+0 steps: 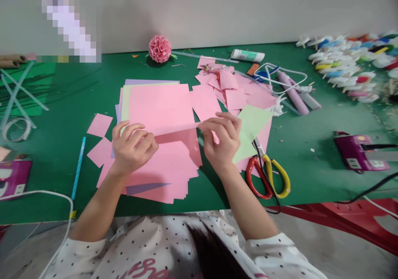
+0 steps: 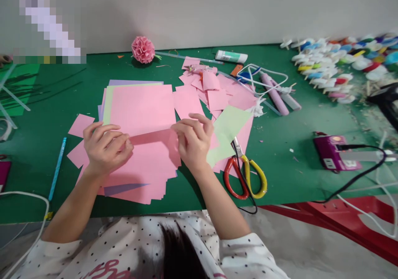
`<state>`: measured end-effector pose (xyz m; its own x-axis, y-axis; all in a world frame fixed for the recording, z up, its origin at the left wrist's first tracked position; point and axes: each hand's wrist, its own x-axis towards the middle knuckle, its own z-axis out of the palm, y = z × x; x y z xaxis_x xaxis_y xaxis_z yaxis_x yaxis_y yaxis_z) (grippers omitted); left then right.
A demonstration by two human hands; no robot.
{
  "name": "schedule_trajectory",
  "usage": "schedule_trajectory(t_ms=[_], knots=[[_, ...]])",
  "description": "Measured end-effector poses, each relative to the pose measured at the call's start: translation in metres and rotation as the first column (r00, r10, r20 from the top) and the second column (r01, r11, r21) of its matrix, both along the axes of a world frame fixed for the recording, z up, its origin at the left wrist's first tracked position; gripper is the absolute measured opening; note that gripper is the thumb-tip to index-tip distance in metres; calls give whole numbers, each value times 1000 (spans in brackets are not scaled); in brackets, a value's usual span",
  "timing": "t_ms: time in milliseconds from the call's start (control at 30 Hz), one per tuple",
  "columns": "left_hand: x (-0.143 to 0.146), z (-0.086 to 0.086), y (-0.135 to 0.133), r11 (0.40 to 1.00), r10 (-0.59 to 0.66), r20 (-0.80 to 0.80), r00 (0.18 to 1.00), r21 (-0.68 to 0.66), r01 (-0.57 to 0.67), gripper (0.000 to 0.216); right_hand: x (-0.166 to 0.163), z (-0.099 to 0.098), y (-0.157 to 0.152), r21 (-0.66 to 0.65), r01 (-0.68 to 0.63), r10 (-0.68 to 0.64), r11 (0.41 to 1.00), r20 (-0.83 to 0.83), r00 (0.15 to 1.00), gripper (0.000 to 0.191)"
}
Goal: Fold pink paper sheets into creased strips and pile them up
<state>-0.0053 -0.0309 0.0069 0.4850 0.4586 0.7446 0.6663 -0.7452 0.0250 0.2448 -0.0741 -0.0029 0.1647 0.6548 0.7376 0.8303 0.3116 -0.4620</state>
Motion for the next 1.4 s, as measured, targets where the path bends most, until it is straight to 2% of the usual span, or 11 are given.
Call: schedule_trajectory(t_ms=[200,333,533,667,767,867,1000,1100,1167,1300,1400], knots=[[-20,-4,14,994,107,118,987,-28,-104,15,22,5,4,79,170,-153,982,-186,971,19],[-18,-1,16,989,145,147,978,-55,-138,12,18,7,3,8,224,-208,974,-337,918,21],[2,-5,7,972,36,47,998,-233,-24,22,0,7,-1,-196,-124,-32,973,-644,764,25],[1,-16,3,940,-1,89,996,-341,31,52,-11,2,-4,-302,-479,17,824,-832,554,26],[-4,-21,-1,918,-24,150,988,-389,81,63,-21,-4,-7,-301,-627,-21,718,-910,413,28],[-6,-20,-4,906,-38,195,980,-406,116,69,-27,-7,-9,-309,-681,-48,664,-926,374,33],[0,-8,-5,875,7,184,983,-478,83,65,-27,0,-9,-309,-738,48,599,-907,418,35],[6,2,-7,810,17,250,968,-571,133,63,-28,6,-9,-322,-787,98,526,-896,433,36],[9,6,-8,717,34,333,942,-665,209,59,-31,7,-10,-324,-815,96,481,-904,417,39],[13,7,-12,498,93,464,881,-788,363,67,-35,4,-12,-344,-812,114,471,-889,443,46],[15,5,-13,441,99,484,870,-805,397,73,-36,4,-13,-402,-791,141,461,-847,513,48]])
